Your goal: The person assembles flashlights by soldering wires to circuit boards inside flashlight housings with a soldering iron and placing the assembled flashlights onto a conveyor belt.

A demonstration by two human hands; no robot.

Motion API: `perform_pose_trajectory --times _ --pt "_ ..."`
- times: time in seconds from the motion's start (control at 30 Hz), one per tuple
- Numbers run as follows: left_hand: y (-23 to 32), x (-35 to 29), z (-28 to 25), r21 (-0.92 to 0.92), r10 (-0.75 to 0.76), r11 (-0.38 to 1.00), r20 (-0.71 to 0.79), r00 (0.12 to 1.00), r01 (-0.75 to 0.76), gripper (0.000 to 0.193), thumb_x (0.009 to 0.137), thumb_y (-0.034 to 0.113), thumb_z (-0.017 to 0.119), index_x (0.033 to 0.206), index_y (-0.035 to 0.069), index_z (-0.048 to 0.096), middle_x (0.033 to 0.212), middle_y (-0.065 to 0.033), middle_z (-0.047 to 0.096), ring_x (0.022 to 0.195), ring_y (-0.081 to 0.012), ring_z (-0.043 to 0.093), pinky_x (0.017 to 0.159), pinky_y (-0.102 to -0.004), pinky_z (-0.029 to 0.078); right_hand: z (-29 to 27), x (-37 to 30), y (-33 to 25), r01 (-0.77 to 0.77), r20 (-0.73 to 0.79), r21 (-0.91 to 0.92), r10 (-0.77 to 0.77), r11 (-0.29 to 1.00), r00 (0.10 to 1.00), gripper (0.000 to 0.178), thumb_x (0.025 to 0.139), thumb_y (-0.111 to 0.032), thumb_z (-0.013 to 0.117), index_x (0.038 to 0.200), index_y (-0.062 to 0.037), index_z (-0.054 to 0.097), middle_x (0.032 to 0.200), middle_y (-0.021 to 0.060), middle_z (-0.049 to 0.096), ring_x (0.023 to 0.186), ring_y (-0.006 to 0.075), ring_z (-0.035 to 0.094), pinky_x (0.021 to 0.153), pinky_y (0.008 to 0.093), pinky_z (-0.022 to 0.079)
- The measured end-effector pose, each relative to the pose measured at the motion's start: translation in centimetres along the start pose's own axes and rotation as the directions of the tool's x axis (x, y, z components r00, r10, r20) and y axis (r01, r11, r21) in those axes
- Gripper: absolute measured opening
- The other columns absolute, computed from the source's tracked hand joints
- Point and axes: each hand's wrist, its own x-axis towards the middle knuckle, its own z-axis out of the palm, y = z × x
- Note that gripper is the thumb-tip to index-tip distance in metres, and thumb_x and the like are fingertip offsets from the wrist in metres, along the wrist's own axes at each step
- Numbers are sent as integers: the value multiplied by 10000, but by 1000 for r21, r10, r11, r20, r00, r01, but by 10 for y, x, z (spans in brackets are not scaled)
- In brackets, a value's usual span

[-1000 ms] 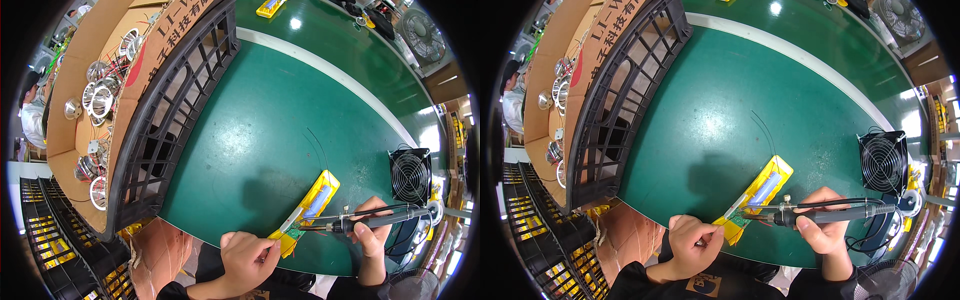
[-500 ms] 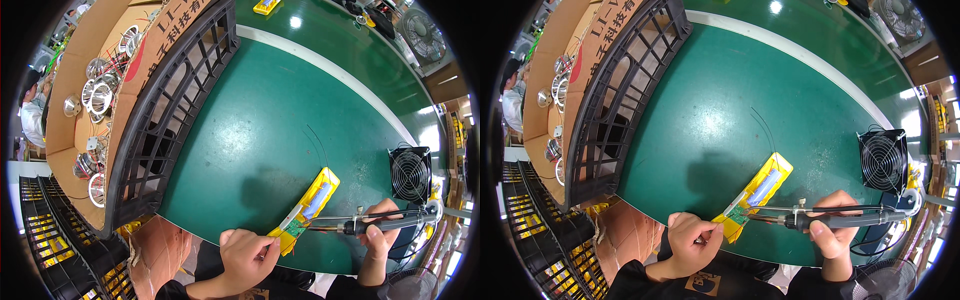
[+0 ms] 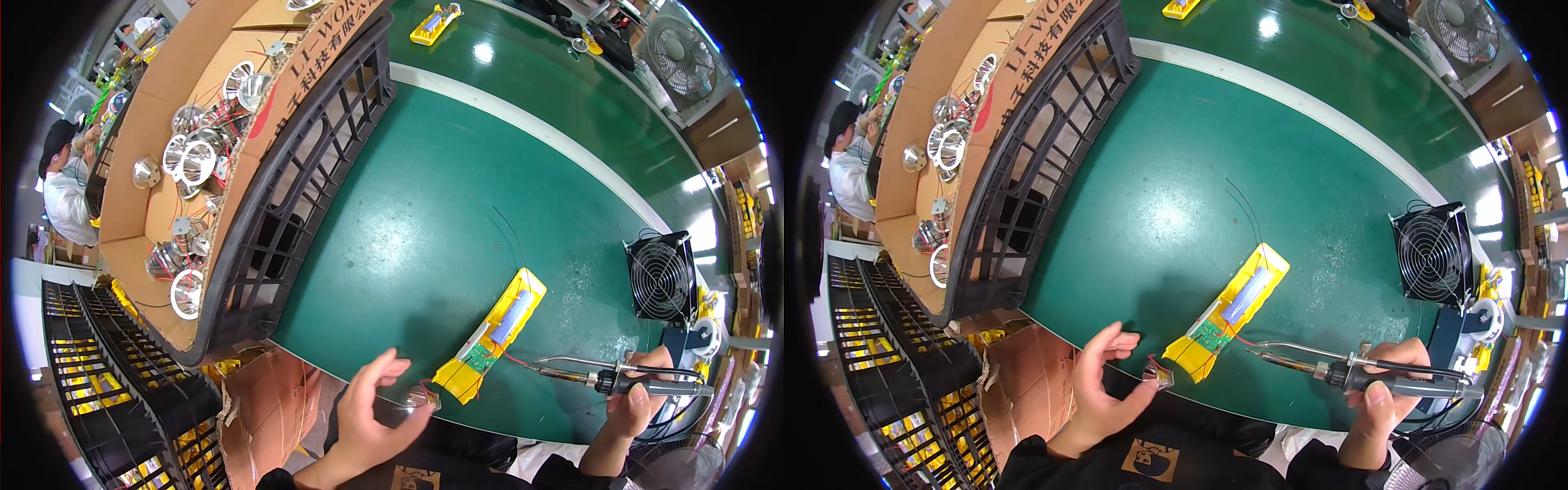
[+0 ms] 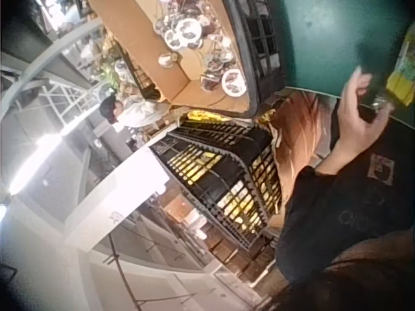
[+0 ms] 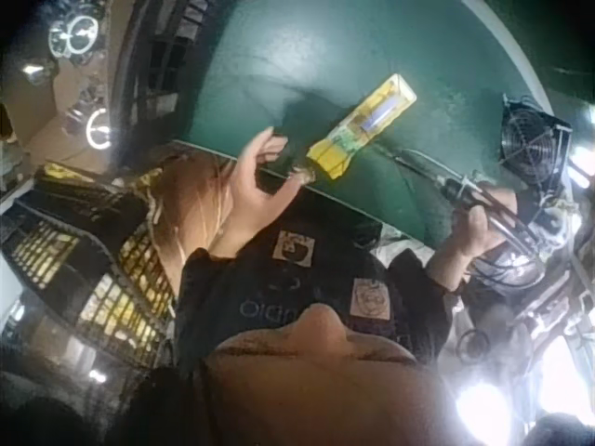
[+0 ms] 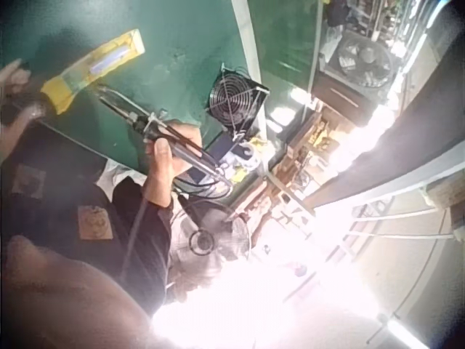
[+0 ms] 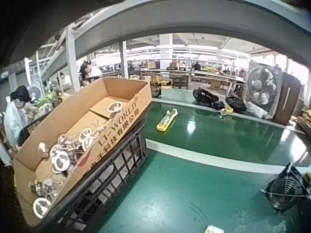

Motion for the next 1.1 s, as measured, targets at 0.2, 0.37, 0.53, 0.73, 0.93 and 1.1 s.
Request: perform_pose_trajectory --times 0.2,0.37,0.53,0.73,0.93,1.1 --pt "2 6 -8 11 -74 997 111 991 73 238 698 50 652 926 4 606 892 -99 621 821 -184 577 689 -263 446 0 -4 6 2 -7 -14 -2 1000 1000 363 696 -261 663 762 23 447 518 69 474 343 68 416 324 168 347" --pt "-6 15 8 -21 79 997 107 991 -78 112 706 41 647 813 18 622 816 -83 628 764 -191 580 667 -270 444 5 -10 2 -23 28 -34 24 999 999 344 702 -251 660 758 12 446 521 74 487 351 77 425 340 180 350" --pt "1 10 20 3 30 1000 59 998 -30 99 671 35 671 761 39 630 728 -67 612 673 -178 559 632 -278 427 15 -5 -5 -15 118 -164 35 986 992 287 678 -209 654 730 8 474 527 76 523 377 91 466 381 189 382" --pt "5 13 35 134 95 986 24 995 -98 136 606 50 713 718 81 642 649 -4 436 575 -144 427 535 -260 342 25 22 -1 172 339 -382 -35 908 940 224 636 -195 646 652 -14 515 519 50 542 378 102 478 386 198 376" --pt "2 17 37 151 125 980 42 991 -130 143 592 47 713 702 98 637 609 16 408 550 -125 403 540 -267 290 30 29 2 -16 333 -367 147 930 932 200 601 -173 654 652 -15 541 547 56 566 404 112 511 414 198 408" --pt "-1 15 37 145 132 980 23 991 -134 156 577 43 715 694 107 634 594 29 404 529 -119 397 547 -266 274 31 30 7 -14 354 -358 150 934 923 194 603 -167 655 654 -15 546 550 56 568 406 113 513 412 198 407"
